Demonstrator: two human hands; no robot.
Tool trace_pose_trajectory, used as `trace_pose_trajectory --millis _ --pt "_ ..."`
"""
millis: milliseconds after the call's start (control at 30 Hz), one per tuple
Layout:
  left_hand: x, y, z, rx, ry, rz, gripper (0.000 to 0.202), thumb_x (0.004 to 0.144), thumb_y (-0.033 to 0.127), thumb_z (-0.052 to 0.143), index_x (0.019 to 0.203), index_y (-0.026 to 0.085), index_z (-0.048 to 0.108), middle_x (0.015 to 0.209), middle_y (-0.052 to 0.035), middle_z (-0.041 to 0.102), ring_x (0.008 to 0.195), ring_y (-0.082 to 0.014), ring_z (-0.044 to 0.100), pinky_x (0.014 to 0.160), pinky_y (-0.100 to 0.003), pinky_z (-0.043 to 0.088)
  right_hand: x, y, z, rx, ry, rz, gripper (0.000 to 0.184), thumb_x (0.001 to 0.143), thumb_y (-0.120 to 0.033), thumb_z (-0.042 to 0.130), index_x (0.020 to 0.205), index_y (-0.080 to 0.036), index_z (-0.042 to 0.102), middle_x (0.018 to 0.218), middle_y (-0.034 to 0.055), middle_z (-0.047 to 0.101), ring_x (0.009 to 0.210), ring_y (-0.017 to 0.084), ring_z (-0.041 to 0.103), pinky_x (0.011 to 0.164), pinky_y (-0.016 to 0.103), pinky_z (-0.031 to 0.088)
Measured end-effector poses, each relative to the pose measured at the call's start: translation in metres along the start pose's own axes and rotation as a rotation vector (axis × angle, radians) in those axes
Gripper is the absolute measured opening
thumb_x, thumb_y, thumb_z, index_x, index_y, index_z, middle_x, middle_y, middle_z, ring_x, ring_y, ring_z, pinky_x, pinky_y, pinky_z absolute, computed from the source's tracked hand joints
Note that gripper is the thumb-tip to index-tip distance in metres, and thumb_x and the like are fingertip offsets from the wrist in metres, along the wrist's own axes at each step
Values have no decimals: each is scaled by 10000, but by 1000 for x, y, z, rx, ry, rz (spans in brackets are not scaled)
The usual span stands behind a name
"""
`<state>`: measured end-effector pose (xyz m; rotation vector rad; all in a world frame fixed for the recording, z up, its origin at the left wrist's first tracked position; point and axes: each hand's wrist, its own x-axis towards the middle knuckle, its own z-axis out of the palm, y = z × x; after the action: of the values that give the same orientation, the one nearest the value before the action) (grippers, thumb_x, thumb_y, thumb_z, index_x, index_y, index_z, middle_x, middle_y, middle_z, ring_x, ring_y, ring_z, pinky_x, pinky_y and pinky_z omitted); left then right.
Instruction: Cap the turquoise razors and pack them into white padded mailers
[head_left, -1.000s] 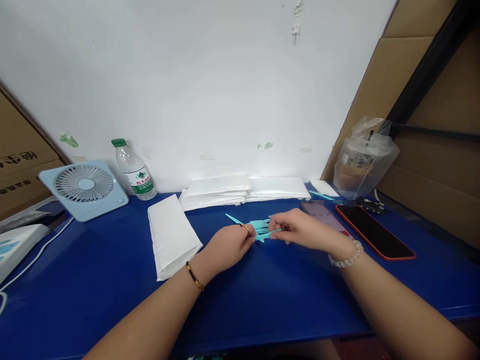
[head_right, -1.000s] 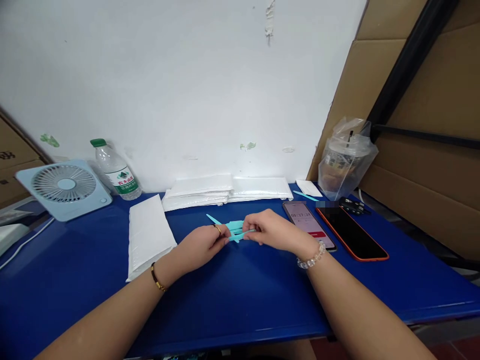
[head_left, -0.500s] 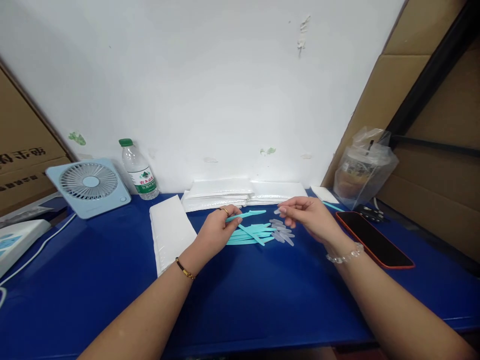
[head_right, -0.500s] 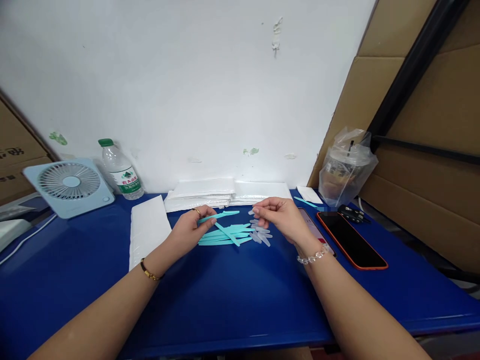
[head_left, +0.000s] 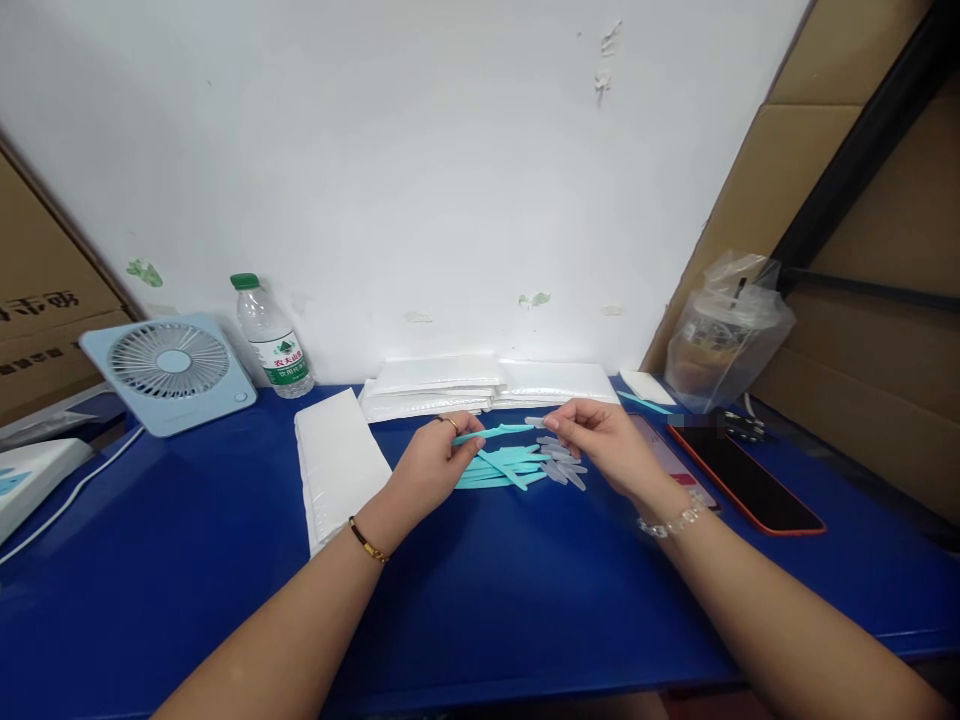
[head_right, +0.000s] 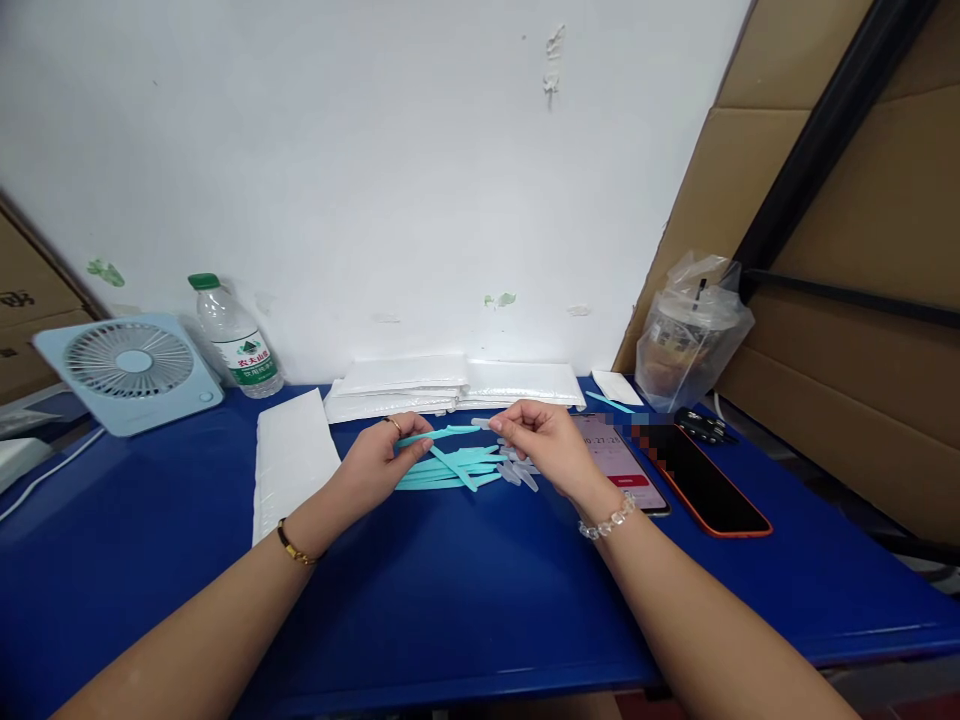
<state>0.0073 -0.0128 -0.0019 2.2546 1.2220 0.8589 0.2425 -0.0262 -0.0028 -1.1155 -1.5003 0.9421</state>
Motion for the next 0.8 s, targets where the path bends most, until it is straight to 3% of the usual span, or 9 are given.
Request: trace_pose_trajectory --millis 167,367,433,500,567,667,800 --pt "-1 4 2 -40 -39 37 148 874 306 450 878 214 565 776 19 588 680 -126 512 608 -244 375 -2 -1 6 -25 -86 6 272 736 -437 659 715 -168 626 520 -37 489 453 63 394 439 213 333" --pt "-3 5 10 -10 -112 69 148 868 270 456 900 221 591 830 -1 607 742 -146 546 656 -266 416 -4 -5 3 -172 -237 11 273 757 -452 628 740 -181 656 616 11 594 513 100 481 474 240 376" --pt "-3 3 10 36 -40 86 199 844 272 501 1026 234 573 965 -26 598 863 -175 550 747 -300 437 1 -1 -2 -235 -213 -38 277 765 -455 614 765 -184 669 693 34 628 610 136 537 547 265 419" --pt "-1 1 10 107 115 101 360 801 277 567 1152 228 506 1109 -63 546 1019 -219 504 872 -358 417 8 7 -9 -280 -103 -72 296 779 -466 586 802 -182 667 762 45 646 706 167 567 636 294 444" --pt "1 -4 9 171 201 103 386 784 280 587 1152 212 493 1129 -80 525 1075 -245 466 922 -399 392 18 19 -16 -317 22 -70 319 793 -480 555 831 -181 659 808 44 653 768 186 575 706 318 445" --pt "4 -14 10 213 69 135 273 814 264 537 1084 219 546 1103 -71 548 1074 -244 472 910 -396 401 31 38 -24 -428 55 -32 305 817 -456 527 858 -185 661 882 52 652 830 198 576 762 327 434" --pt "5 -22 16 268 -116 133 270 834 273 506 1093 255 580 1158 -50 562 1126 -247 453 921 -405 376 38 55 -24 -559 -42 -29 256 821 -403 536 859 -198 684 938 59 636 864 195 572 792 320 425"
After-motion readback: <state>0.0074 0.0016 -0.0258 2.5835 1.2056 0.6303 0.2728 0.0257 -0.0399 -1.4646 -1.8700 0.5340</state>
